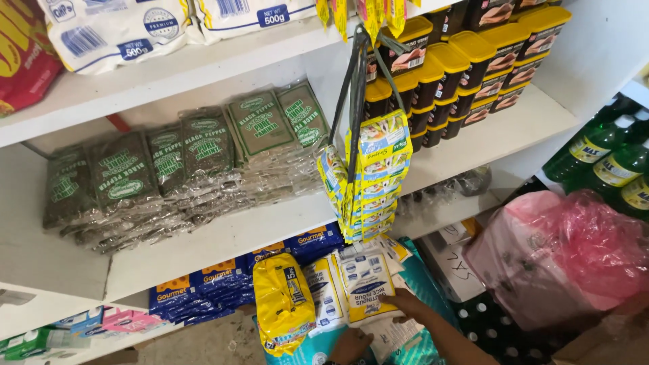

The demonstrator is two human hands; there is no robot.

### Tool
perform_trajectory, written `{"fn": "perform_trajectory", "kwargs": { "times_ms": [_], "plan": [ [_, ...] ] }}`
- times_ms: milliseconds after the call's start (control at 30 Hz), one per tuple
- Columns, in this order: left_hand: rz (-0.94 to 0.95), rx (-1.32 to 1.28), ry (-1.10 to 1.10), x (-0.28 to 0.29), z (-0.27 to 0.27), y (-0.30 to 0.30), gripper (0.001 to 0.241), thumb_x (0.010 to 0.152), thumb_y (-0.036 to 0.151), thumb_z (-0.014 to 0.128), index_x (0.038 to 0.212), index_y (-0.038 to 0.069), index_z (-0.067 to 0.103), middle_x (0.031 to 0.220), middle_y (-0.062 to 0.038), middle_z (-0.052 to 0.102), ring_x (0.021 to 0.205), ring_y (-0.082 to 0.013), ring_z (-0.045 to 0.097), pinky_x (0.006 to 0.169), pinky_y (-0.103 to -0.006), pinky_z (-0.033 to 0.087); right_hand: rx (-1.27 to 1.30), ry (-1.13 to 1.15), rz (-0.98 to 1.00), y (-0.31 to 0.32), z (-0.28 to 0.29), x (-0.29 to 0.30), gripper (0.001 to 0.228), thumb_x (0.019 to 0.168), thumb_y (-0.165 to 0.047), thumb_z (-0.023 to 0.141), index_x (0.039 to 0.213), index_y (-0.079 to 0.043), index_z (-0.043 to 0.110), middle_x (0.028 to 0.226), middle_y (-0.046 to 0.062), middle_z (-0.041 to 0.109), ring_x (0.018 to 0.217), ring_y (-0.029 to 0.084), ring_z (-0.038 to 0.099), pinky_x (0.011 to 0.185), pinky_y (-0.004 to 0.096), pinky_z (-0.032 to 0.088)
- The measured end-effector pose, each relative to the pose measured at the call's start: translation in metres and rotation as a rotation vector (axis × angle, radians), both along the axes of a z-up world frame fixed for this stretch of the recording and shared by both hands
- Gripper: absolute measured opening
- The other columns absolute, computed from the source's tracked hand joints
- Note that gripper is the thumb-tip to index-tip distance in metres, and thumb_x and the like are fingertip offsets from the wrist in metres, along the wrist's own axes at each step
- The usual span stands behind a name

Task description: Organizing and stacking bags of glutinous rice flour and other grocery items on store shelves.

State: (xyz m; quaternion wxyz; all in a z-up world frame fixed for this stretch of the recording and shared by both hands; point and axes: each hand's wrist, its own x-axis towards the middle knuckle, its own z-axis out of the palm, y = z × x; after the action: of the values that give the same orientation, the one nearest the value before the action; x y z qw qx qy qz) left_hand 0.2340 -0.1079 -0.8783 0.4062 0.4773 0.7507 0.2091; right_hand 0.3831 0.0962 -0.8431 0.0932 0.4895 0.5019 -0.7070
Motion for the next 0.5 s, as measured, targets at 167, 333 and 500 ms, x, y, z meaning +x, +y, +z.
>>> {"fn": "perform_trajectory", "kwargs": {
  "times_ms": [167, 333, 500],
  "plan": [
    [0.299, -0.200, -0.766, 0.009, 0.002, 0.015, 0.059, 0.094, 0.059, 0.064, 0.121, 0.007, 0.068, 0.088, -0.009, 0.076, 0.081, -0.0263, 0.073, 0.076, -0.0433, 0.057, -0.219, 0.095, -0.114, -0.020, -0.007, -0.010, 0.047, 0.084, -0.052, 0.075, 0.116, -0.018, 0.073, 0.096, 0.000, 0.074, 0.082, 0.016, 0.066, 0.064, 0.032, 0.055],
    [0.828, -0.139, -1.139, -0.001, -0.001, 0.015, 0.071, 0.091, 0.055, 0.076, 0.132, -0.003, 0.066, 0.097, -0.011, 0.070, 0.089, -0.0235, 0.069, 0.076, -0.0427, 0.058, -0.346, 0.253, -0.070, -0.060, 0.000, -0.017, 0.049, 0.091, -0.051, 0.079, 0.112, -0.007, 0.074, 0.075, 0.004, 0.063, 0.060, 0.016, 0.058, 0.052, 0.030, 0.045],
    [1.084, 0.317, -1.249, 0.002, -0.003, 0.025, 0.037, 0.088, 0.002, 0.070, 0.123, -0.009, 0.067, 0.108, -0.024, 0.079, 0.093, -0.0352, 0.078, 0.079, -0.0484, 0.064, -0.188, -0.042, 0.028, -0.060, 0.065, -0.013, 0.075, 0.088, -0.072, 0.051, 0.103, -0.002, 0.072, 0.075, 0.009, 0.074, 0.061, 0.019, 0.071, 0.058, 0.029, 0.056]
  ]
}}
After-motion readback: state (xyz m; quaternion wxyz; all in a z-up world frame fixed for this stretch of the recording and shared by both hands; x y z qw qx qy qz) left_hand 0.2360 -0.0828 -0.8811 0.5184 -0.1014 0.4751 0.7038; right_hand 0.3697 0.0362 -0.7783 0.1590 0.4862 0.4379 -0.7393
